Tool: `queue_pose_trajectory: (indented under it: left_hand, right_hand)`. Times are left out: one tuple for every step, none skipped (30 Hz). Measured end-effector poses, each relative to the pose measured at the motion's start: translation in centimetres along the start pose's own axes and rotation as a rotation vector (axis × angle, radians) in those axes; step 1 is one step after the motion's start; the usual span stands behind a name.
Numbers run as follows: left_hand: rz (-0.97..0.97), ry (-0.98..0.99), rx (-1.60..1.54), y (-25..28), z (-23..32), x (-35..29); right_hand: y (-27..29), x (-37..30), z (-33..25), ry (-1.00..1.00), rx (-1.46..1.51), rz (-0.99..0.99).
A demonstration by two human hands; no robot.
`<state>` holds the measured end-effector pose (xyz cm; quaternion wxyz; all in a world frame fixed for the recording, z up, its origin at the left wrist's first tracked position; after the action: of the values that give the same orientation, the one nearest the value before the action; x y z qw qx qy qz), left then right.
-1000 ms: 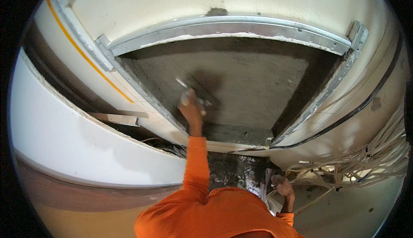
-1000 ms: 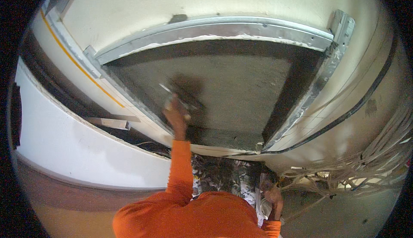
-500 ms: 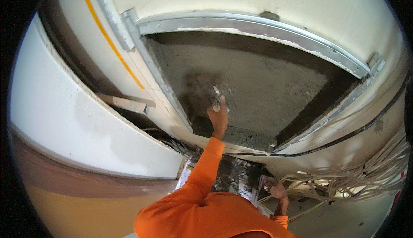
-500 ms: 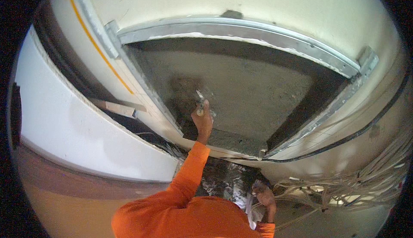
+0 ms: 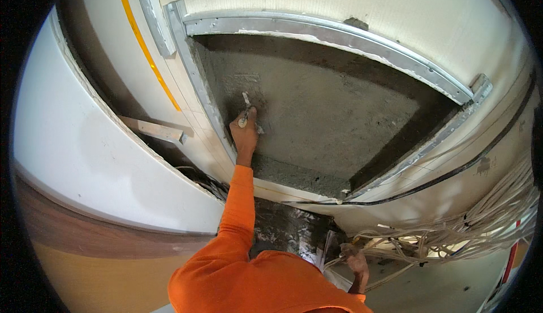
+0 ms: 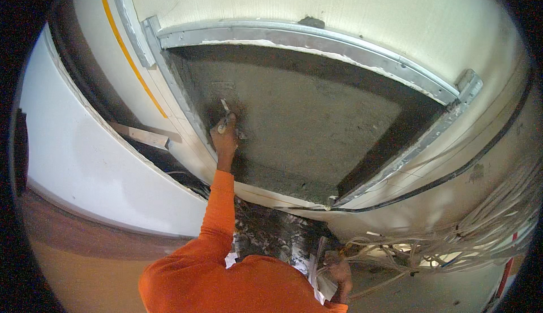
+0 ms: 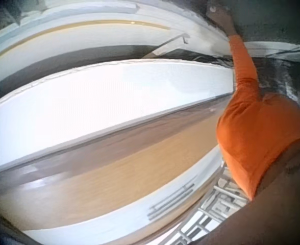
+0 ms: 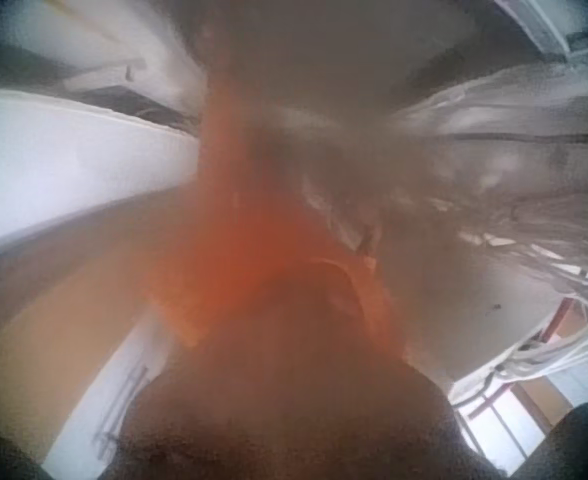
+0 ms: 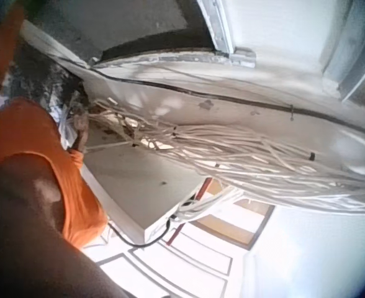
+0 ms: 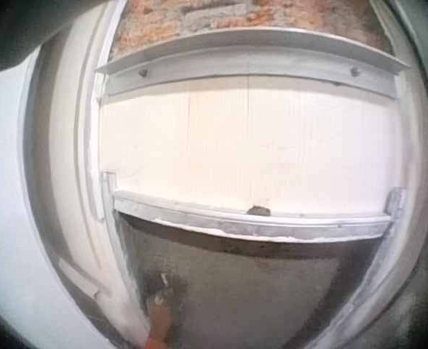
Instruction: The person applies wet cement to a curved wall section using a trowel, smoothing the surface along a metal frame. They then retrieve a bucket of cement and continue applying and leveling the material.
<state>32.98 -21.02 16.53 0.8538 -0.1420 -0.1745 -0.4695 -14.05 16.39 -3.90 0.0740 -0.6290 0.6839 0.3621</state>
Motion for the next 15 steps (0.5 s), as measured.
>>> queue_pose_trajectory:
  left_hand:
    - [-0.006, -0.069, 0.001, -0.7, 2.5, 1.0]
    - [-0.012, -0.136, 0.0, -1.6, 6.4, 2.5]
    - [-0.013, -0.193, 0.008, -1.9, 9.4, 3.6]
    - [-0.03, -0.211, 0.009, -2.1, 10.9, 4.5]
    - [-0.047, -0.226, 0.01, -2.5, 12.1, 5.5]
    - [-0.067, -0.24, 0.007, -2.9, 12.5, 5.8]
    - [-0.029, -0.325, 0.123, -1.2, 9.7, 5.8]
    - [0.008, -0.4, 0.232, -0.3, 6.7, 5.7]
    - [0.106, -0.359, 0.323, 1.5, 2.2, 4.3]
    - [0.107, -0.305, 0.311, 1.2, 0.7, 3.2]
    - [0.118, -0.255, 0.309, 1.7, -0.5, 2.1]
    - [0.044, -0.187, 0.224, 1.2, -0.9, 0.9]
    - [-0.02, -0.119, 0.135, 0.7, -1.2, 0.6]
    - [0.085, -0.265, 0.231, 1.6, 0.8, 1.9]
    - [0.192, -0.411, 0.328, 2.3, 3.2, 3.8]
  right_hand:
    - [0.1, 1.7, 1.7, 0.067, -0.156, 0.005]
    - [0.0, 3.6, 3.6, 0.129, -0.315, 0.014]
    - [-0.5, 5.2, 5.9, 0.07, 0.134, -0.145]
    - [-1.6, 6.1, 8.1, 0.001, 0.584, -0.306]
    - [-2.4, 6.1, 9.3, -0.072, 1.035, -0.457]
    - [-1.8, 6.2, 10.4, 0.013, 0.772, -0.325]
    - [-2.1, 6.8, 9.8, 0.112, 0.5, -0.231]
    - [-2.3, 6.9, 9.1, 0.143, 0.324, -0.166]
    - [-2.7, 7.1, 8.3, 0.173, 0.147, -0.103]
    - [-2.8, 6.9, 8.6, 0.118, 0.071, -0.064]
    - [-3.3, 6.1, 8.1, 0.076, 0.021, -0.048]
    - [-3.5, 5.2, 7.6, 0.028, -0.028, -0.026]
    - [-3.3, 4.2, 6.8, -0.005, -0.06, -0.014]
    - [-3.7, 4.4, 7.0, 0.004, 0.017, -0.034]
    - [-4.2, 5.1, 6.9, 0.023, 0.098, -0.053]
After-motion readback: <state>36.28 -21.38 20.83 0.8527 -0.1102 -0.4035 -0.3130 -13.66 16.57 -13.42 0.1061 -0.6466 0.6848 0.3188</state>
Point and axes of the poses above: each hand's wrist, its own x-axis towards the middle knuckle, its own y-axis out of the back of the hand, z = x × y, the point moved 10 cm from there along x, towards the middle knuckle, and after that the axes turned 12 degrees about -y, right-handed, at the moved point
